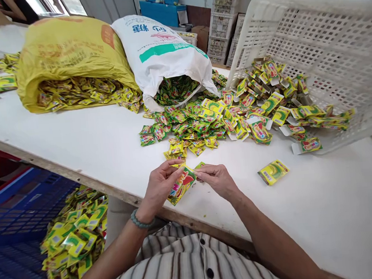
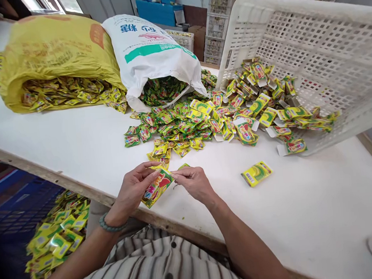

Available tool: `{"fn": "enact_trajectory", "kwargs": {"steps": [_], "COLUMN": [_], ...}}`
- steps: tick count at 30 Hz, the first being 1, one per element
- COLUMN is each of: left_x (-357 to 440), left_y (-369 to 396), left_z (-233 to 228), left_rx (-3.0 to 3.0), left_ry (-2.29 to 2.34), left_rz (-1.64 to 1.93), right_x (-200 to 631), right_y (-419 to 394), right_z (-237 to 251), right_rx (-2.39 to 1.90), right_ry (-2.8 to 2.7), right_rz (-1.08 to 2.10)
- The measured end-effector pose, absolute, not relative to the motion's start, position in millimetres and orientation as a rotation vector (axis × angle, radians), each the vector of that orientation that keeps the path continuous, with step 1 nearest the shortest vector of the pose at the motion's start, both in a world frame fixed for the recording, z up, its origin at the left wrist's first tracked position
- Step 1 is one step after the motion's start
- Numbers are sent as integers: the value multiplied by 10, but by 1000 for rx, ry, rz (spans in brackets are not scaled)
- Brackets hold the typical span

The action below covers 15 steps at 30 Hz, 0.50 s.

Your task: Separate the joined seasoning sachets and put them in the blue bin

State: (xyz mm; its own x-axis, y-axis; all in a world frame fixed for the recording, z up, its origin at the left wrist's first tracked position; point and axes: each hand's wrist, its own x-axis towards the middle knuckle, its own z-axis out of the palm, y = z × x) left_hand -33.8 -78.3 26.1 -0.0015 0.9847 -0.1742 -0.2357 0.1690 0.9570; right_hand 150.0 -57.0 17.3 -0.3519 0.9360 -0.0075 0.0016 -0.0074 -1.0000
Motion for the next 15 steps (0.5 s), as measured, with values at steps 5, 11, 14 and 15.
{"fn": "enact_trajectory", "kwargs": {"steps": [5, 11, 14, 15], "left_x": [-274, -259, -251, -250], "left_y": [-812, -816, -815, -817], "left_z": [257, 259, 275, 293], "left_rx": [834, 759, 814, 843], "left_ry": [1167, 1214, 1211, 1206], "left_rz": [1245, 1267, 1196, 1168], "right_x": [1383, 1264, 1245, 1241], "right_y": [-670, -749, -747, -746], "right_z": [178, 89, 72, 73], "right_rx": [-1015, -1022, -1011, -996], "right_ry": [-1556, -1628, -1622, -1630], "right_rz": [1211, 813, 904, 942]}}
